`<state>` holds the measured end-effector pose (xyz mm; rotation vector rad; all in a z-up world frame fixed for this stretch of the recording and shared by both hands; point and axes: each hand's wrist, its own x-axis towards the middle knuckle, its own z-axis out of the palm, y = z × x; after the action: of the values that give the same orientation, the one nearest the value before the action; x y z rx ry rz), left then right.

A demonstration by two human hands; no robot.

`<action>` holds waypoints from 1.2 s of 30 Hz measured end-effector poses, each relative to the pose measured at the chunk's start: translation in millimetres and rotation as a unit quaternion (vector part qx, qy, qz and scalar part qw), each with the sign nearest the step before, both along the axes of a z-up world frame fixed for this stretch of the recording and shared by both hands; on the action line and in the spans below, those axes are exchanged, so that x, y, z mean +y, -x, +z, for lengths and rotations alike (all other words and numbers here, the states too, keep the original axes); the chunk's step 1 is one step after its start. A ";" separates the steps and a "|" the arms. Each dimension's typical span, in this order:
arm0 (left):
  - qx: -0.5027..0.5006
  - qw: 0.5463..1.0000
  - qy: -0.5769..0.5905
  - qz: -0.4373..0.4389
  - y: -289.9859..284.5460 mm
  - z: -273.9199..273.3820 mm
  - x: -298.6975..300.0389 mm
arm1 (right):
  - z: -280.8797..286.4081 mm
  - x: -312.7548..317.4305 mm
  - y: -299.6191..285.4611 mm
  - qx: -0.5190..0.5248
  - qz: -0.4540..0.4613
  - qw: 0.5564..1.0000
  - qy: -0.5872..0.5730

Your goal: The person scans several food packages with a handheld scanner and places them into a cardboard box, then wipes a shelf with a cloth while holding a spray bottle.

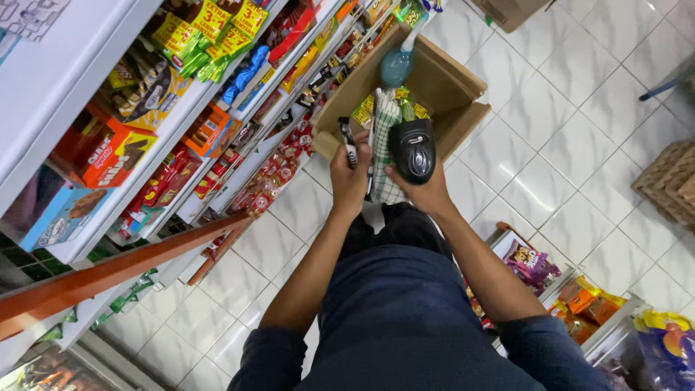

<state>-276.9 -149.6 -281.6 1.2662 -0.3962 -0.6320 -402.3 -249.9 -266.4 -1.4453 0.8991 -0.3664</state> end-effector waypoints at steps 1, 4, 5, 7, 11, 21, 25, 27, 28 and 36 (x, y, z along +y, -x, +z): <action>-0.010 1.000 0.010 -0.012 -3.6 2.5 5.0 | 0.6 0.7 -4.1 -0.028 -0.011 0.999 0.033; 0.030 0.998 -0.002 -0.053 -7.9 7.6 29.0 | 0.5 11.9 -15.8 -0.099 -0.059 0.991 0.071; 0.026 0.998 -0.018 -0.049 -7.0 7.4 37.6 | -0.1 15.6 -19.7 -0.113 -0.084 0.989 0.050; 0.012 0.998 -0.044 -0.040 -11.0 6.5 43.8 | 0.3 18.2 -29.4 -0.136 -0.098 0.985 0.027; -0.025 0.999 -0.026 -0.001 -18.4 -2.7 55.1 | -1.5 34.4 -26.7 -0.142 -0.007 0.988 0.066; 0.044 0.999 0.015 -0.006 -21.3 -4.9 53.2 | -23.2 51.8 -20.6 -0.271 -0.021 0.947 -0.172; 0.180 0.983 0.039 -0.004 -16.7 -18.1 41.1 | -20.9 49.7 -5.5 -0.214 0.016 0.973 -0.086; 0.257 0.966 0.024 0.021 -18.2 -26.4 31.5 | -15.0 46.8 8.0 -0.151 0.065 0.986 0.016; 0.294 0.955 0.014 0.032 -19.1 -29.9 25.4 | -12.3 45.1 14.6 -0.137 0.085 0.987 0.025; 0.378 0.924 -0.062 -0.011 3.4 -59.9 1.2 | -34.4 41.3 57.6 -0.010 0.002 0.992 0.123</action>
<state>-280.3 -148.4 -341.6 1.0379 0.2763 -1.1170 -459.9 -208.6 -300.8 -1.6662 0.8560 -0.5021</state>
